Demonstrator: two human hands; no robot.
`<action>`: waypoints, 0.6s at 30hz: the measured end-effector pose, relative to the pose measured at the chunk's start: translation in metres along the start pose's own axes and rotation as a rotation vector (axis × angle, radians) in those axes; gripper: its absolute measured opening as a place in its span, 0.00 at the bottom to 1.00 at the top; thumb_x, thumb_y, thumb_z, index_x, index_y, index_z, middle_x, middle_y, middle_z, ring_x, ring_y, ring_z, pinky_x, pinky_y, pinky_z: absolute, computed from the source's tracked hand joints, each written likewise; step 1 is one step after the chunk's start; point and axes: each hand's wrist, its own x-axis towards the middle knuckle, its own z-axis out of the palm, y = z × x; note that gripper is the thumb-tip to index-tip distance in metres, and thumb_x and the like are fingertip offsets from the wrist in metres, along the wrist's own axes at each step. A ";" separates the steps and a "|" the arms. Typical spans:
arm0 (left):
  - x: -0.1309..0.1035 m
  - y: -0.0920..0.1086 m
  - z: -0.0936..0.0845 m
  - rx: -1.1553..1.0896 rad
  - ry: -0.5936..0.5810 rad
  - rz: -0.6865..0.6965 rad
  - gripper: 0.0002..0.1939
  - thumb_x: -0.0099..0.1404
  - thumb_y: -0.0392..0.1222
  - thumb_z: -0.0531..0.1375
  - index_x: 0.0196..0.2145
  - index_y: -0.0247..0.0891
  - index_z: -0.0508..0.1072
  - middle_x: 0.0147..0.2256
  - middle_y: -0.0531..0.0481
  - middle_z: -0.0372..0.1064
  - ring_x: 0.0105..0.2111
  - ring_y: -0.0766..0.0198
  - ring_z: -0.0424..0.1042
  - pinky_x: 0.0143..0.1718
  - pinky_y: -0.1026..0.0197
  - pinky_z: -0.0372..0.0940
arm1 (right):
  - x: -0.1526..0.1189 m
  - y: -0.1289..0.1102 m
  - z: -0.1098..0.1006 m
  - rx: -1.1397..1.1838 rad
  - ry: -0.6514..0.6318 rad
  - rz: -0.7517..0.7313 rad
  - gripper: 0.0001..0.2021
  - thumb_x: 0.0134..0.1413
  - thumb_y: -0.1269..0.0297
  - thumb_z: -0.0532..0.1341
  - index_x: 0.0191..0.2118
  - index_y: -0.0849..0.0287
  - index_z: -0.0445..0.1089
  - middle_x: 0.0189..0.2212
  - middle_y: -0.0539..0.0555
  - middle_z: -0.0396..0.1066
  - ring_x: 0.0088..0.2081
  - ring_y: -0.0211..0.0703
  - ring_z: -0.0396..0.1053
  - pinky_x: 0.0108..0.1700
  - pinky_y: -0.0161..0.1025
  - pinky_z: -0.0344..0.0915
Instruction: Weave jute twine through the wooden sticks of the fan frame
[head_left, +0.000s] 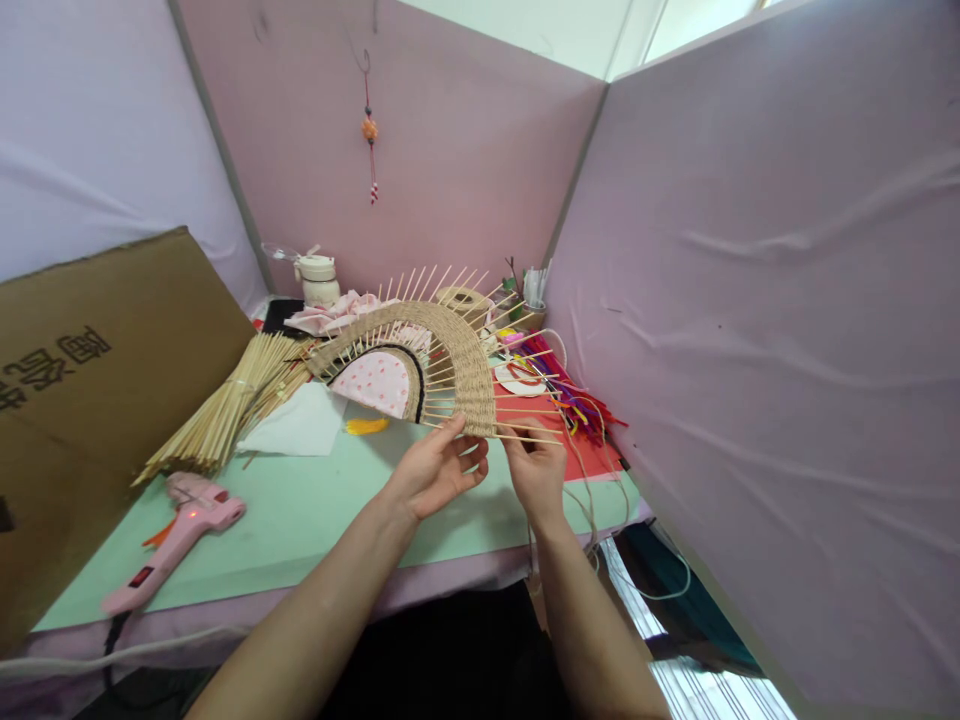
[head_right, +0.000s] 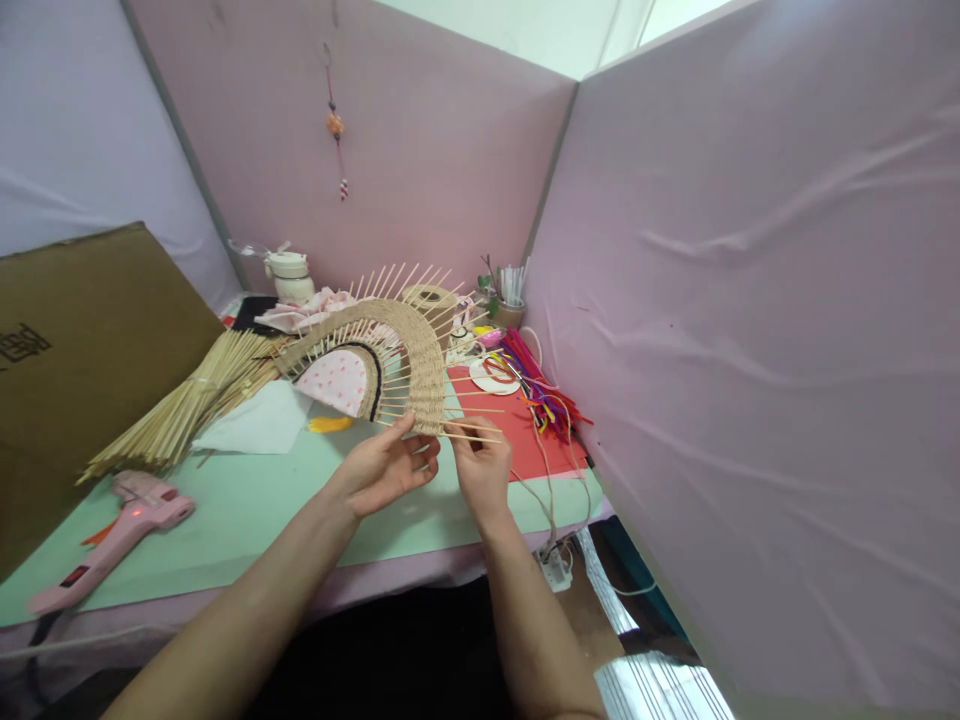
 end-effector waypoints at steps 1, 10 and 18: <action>-0.002 0.002 -0.001 0.010 -0.017 -0.037 0.06 0.67 0.43 0.58 0.38 0.38 0.70 0.33 0.47 0.72 0.34 0.62 0.73 0.35 0.59 0.65 | 0.002 0.000 -0.002 0.016 -0.034 0.026 0.11 0.51 0.56 0.64 0.28 0.59 0.74 0.25 0.52 0.74 0.28 0.40 0.69 0.32 0.36 0.64; -0.004 0.004 -0.007 0.036 -0.045 -0.148 0.11 0.69 0.45 0.55 0.40 0.35 0.72 0.37 0.43 0.75 0.40 0.57 0.74 0.40 0.55 0.66 | 0.017 0.000 -0.013 0.097 -0.198 0.202 0.11 0.41 0.57 0.69 0.28 0.59 0.76 0.29 0.54 0.75 0.32 0.43 0.72 0.35 0.38 0.66; -0.006 -0.003 -0.007 0.009 0.030 -0.080 0.06 0.65 0.42 0.60 0.35 0.37 0.71 0.30 0.47 0.74 0.33 0.63 0.72 0.38 0.56 0.66 | 0.018 -0.003 -0.049 -0.053 -0.292 0.153 0.13 0.45 0.54 0.67 0.27 0.60 0.73 0.25 0.51 0.72 0.27 0.39 0.66 0.30 0.36 0.61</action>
